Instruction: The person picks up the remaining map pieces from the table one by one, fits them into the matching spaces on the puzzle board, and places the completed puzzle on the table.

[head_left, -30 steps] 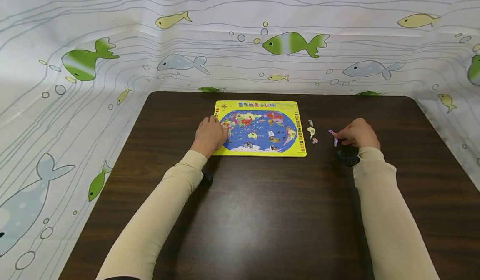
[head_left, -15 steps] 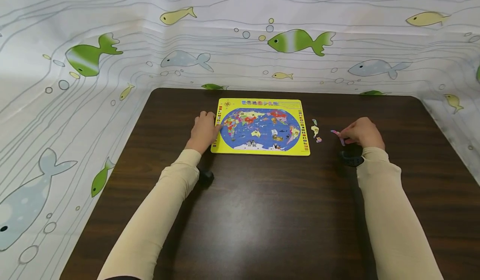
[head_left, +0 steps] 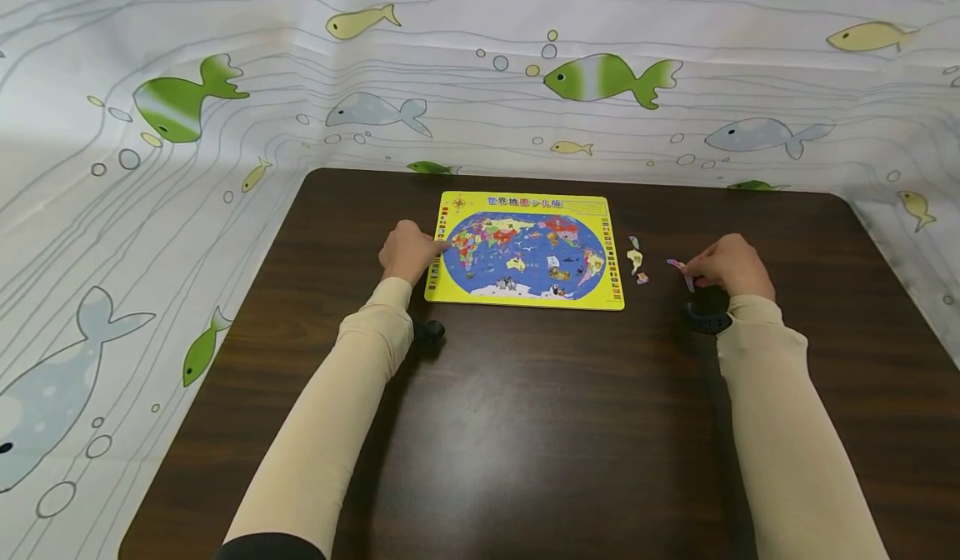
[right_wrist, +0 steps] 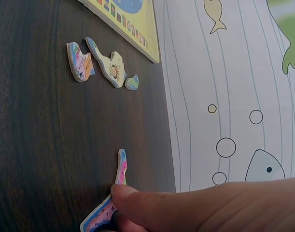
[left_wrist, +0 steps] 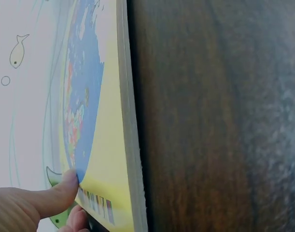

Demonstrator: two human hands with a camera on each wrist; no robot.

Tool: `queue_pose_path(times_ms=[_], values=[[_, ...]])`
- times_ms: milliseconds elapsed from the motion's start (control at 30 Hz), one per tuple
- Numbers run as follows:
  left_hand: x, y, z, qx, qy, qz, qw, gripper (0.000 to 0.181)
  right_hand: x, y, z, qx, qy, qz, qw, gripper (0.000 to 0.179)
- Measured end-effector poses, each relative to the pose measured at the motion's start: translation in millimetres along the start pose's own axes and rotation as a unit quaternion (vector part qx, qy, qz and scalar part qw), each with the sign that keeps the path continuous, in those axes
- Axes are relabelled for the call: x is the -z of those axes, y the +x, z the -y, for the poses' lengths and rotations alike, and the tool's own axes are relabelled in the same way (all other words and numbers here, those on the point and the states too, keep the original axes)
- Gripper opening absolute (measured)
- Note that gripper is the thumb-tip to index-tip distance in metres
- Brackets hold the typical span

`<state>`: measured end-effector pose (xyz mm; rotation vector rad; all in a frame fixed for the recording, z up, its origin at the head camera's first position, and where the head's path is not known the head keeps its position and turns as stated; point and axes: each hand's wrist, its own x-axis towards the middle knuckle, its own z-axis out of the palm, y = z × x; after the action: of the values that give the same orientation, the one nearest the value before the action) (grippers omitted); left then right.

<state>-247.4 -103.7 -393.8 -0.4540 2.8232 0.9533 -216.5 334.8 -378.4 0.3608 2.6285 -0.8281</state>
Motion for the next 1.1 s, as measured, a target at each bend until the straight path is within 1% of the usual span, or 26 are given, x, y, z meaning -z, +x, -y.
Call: queue_pose_path(times_ms=[200,333,467,600,700,900,1100], values=[[-0.9,-0.3,2.6,-0.012,-0.001,-0.016,0.9998,0.036,-0.3,-2.1,0.5,0.013,-0.006,-0.001,0.9999,0.034],[0.0,0.6,4.0,-0.015,-0.007,-0.024,0.9996,0.034,-1.4,-1.2,0.6,0.012,-0.008,-0.008,0.9999,0.033],[-0.7,1.6,4.2,-0.012,-0.013,-0.026,0.9995,0.035,-2.3,0.1,0.6,0.008,-0.010,-0.014,0.9998,0.033],[-2.7,2.6,3.6,-0.006,-0.010,-0.023,0.9997,0.035,-2.3,-0.7,0.7,0.006,-0.014,-0.009,0.9998,0.033],[-3.1,2.4,3.5,-0.002,-0.009,-0.023,0.9997,0.035,-2.3,-1.7,1.7,0.008,-0.019,-0.006,0.9998,0.033],[-2.1,1.8,2.8,-0.002,-0.005,-0.025,0.9997,0.034,-2.5,-3.8,4.5,0.013,-0.024,-0.013,0.9995,0.033],[-1.0,2.1,3.0,0.001,0.002,-0.021,0.9998,0.034,-3.7,-5.0,4.3,0.006,-0.020,-0.004,0.9998,0.036]])
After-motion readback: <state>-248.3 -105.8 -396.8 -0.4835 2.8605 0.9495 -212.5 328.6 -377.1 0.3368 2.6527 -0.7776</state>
